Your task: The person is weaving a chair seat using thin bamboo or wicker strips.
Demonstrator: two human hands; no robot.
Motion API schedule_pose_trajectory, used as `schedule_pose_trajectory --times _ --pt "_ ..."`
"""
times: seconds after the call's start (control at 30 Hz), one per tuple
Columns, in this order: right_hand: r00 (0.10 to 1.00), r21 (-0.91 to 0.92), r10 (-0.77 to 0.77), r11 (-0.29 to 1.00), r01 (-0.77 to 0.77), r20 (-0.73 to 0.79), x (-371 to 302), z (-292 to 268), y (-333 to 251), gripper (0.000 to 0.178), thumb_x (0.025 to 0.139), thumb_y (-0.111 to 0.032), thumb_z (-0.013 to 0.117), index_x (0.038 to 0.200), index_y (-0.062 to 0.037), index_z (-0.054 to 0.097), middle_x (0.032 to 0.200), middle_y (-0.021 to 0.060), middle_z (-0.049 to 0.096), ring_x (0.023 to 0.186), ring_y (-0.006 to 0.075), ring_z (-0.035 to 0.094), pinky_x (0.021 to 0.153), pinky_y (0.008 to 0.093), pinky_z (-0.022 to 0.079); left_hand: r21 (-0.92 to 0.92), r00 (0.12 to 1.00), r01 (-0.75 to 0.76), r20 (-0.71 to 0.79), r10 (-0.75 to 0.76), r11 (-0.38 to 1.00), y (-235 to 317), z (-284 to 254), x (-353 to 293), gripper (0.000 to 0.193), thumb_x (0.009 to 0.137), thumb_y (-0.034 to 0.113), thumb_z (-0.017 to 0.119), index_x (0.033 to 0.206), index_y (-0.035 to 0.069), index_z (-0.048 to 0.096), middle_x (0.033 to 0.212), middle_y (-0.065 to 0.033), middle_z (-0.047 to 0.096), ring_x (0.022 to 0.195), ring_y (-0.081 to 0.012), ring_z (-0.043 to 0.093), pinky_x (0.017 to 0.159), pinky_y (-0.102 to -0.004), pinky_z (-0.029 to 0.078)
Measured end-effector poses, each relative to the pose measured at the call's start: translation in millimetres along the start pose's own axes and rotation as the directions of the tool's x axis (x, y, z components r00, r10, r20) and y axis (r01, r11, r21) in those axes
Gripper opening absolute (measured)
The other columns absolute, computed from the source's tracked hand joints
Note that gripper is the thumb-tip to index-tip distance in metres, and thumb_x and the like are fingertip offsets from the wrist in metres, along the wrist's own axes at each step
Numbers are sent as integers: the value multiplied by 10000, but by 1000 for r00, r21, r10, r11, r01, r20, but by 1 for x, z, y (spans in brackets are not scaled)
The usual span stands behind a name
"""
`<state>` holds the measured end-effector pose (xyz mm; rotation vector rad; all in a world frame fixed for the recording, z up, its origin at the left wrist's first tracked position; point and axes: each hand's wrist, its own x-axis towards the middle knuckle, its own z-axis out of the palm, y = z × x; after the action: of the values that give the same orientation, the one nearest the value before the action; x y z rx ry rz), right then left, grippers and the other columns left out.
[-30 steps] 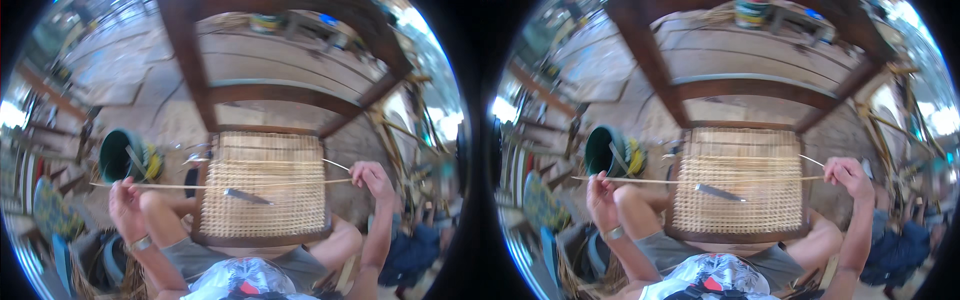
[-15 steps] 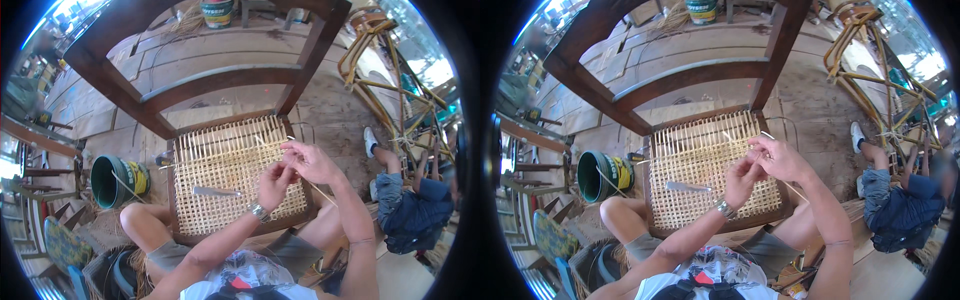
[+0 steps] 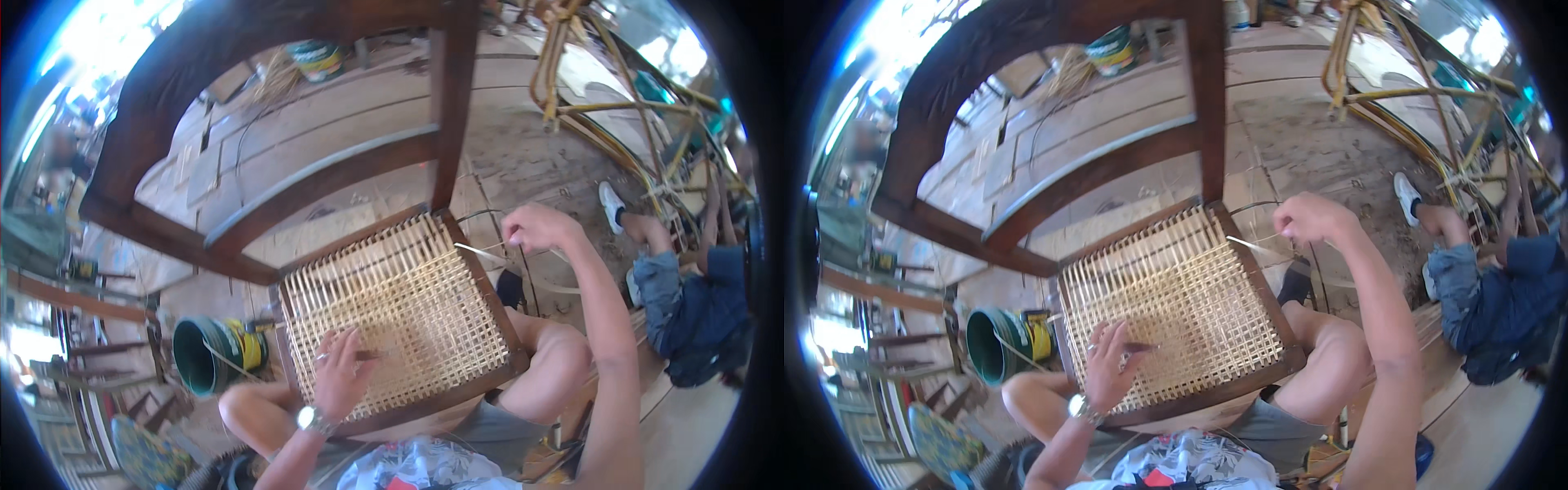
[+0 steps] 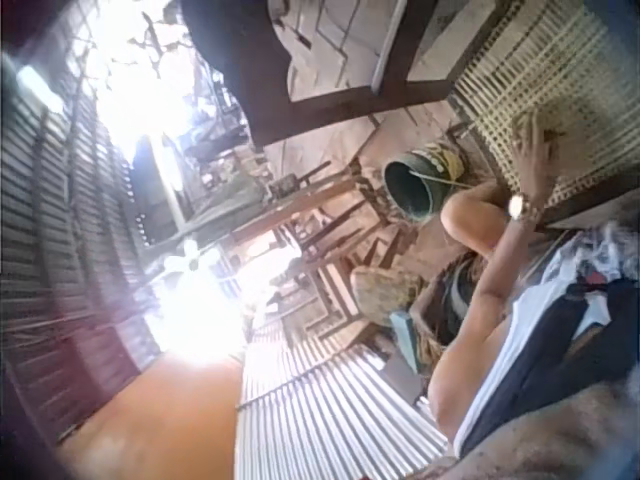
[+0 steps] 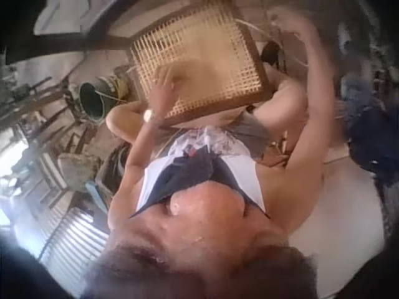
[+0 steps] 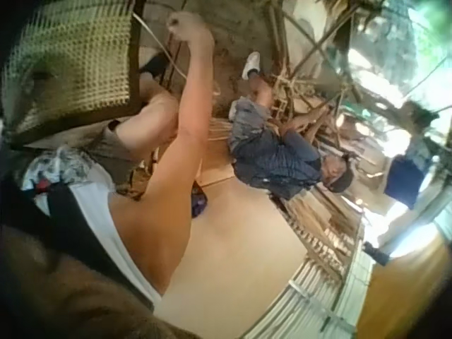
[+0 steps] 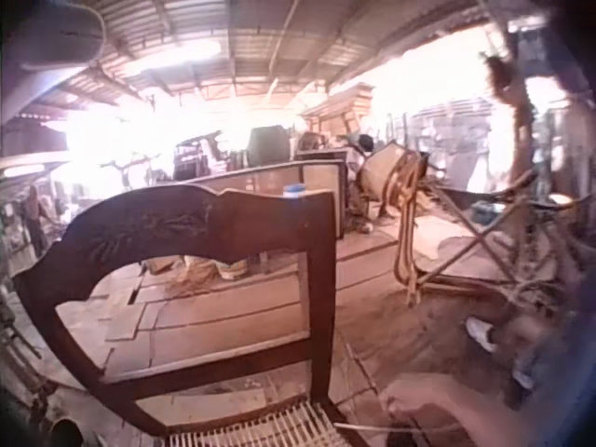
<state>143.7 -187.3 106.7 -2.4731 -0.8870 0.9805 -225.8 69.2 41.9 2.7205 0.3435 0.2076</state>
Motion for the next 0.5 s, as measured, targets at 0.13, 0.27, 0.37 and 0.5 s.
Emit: schedule_pose_trajectory --times 0.13,0.27,0.37,0.5 --pt "953 -319 -250 929 186 -173 31 10 23 142 852 -125 662 967 -51 701 999 130 720 896 305 680 815 403 522 -139 988 -150 -46 145 979 -60 9 -17 349 729 136 803 1057 55 717 1375 -81 570 1331 -324 451 1067 -468 379" --pt "928 158 -328 921 356 -178 44 45 -18 147 894 -139 658 1011 -70 711 970 88 718 877 217 669 798 357 516 -144 1000 13 17 -11 990 -27 -16 9 254 718 134 810 956 84 735 1220 -76 604 1138 -326 546 992 -470 425" --pt "952 404 -260 863 303 -159 45 57 -36 161 932 -106 634 1068 -57 705 910 26 674 803 121 603 743 291 489 -122 998 -57 -17 55 991 -38 -16 16 223 716 107 805 925 89 731 1123 -89 607 1040 -310 578 904 -427 479" --pt "956 618 -251 730 292 -154 52 63 -38 191 942 -21 612 1118 -18 686 847 -12 610 704 66 528 657 219 451 -215 997 -77 -42 69 974 -52 -9 13 169 781 52 753 914 38 650 1062 -92 627 922 -253 629 752 -368 526"
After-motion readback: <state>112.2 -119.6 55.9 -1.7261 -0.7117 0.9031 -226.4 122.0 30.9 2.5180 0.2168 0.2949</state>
